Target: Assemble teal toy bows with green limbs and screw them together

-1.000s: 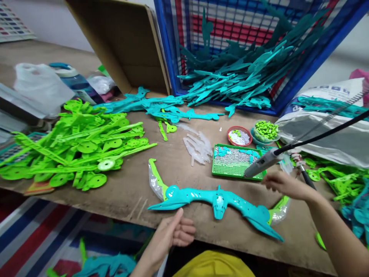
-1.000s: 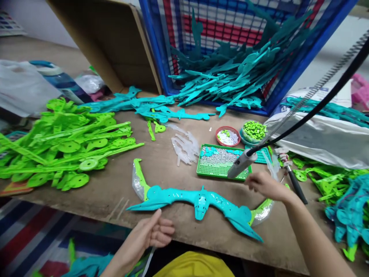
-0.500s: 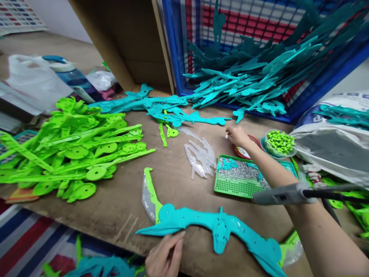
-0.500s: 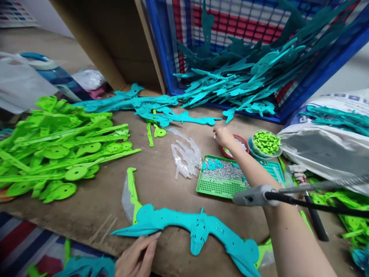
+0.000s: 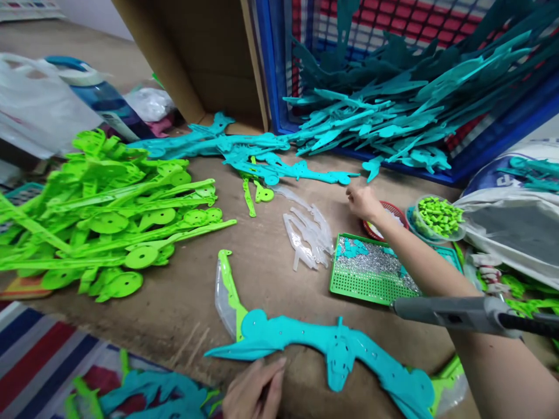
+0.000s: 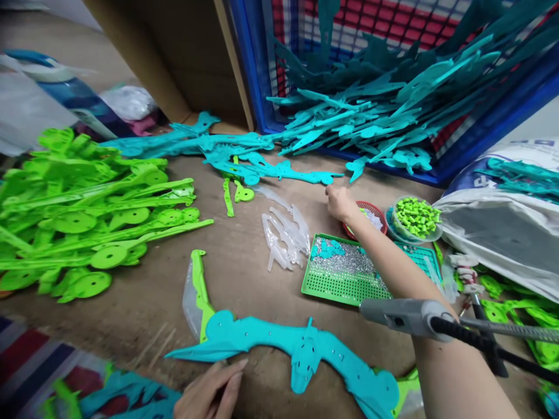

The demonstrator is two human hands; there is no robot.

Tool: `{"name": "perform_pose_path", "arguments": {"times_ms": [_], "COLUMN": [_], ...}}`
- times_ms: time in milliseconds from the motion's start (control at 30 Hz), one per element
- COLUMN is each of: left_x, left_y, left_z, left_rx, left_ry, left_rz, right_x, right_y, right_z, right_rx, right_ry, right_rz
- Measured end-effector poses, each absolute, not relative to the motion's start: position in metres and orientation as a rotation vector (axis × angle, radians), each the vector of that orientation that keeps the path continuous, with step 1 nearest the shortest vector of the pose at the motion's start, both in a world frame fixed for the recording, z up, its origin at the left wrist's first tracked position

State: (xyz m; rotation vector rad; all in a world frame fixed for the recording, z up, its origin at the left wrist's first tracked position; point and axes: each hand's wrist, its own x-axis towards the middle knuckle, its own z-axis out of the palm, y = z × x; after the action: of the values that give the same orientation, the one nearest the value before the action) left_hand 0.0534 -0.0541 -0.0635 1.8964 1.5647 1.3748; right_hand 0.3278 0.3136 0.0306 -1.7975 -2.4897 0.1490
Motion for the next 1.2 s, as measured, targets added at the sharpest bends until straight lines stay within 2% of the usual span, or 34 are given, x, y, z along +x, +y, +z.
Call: {"name": "perform_pose_path", "arguments": {"times_ms": [100, 267, 433, 567, 767, 933, 1200], "left_x": [0.057, 0.059, 0.068, 0.090, 0.120, 0.135, 0.145], "left_y": [-0.053, -0.054, -0.049, -0.028, 0.003, -0.011, -0.027], "left_z": [-0.060, -0.059, -0.047, -0.023, -0.009, -0.018, -0.019], "left_rx": [1.946, 1.750, 2.036, 2.391, 2.530, 2.496, 2.436], "left_ry": [1.593, 1.561, 1.383, 1.145, 1.078, 1.129, 1.176], "left_rz": [1.322, 1.267, 1.170, 1.051, 0.566, 0.643, 0.676], "right_x": [0.344, 0.401, 0.460, 0.469, 0.418, 0.383, 0.374], "right_y": [0.292, 0.213, 0.096, 0.013, -0.041, -0.045, -0.049], "right_z": [0.048, 0.071, 0.068, 0.051, 0.036, 0.025, 0.025], "right_rx": [-1.768, -1.596, -1.703, -1.699, -1.820, -1.921, -2.094], "right_ry": [-2.262, -1.470, -1.053, -0.827, -0.979, -1.178, -1.377], "right_rz": [0.272, 0.746, 0.822, 0.909, 1.009, 0.846, 0.577]}}
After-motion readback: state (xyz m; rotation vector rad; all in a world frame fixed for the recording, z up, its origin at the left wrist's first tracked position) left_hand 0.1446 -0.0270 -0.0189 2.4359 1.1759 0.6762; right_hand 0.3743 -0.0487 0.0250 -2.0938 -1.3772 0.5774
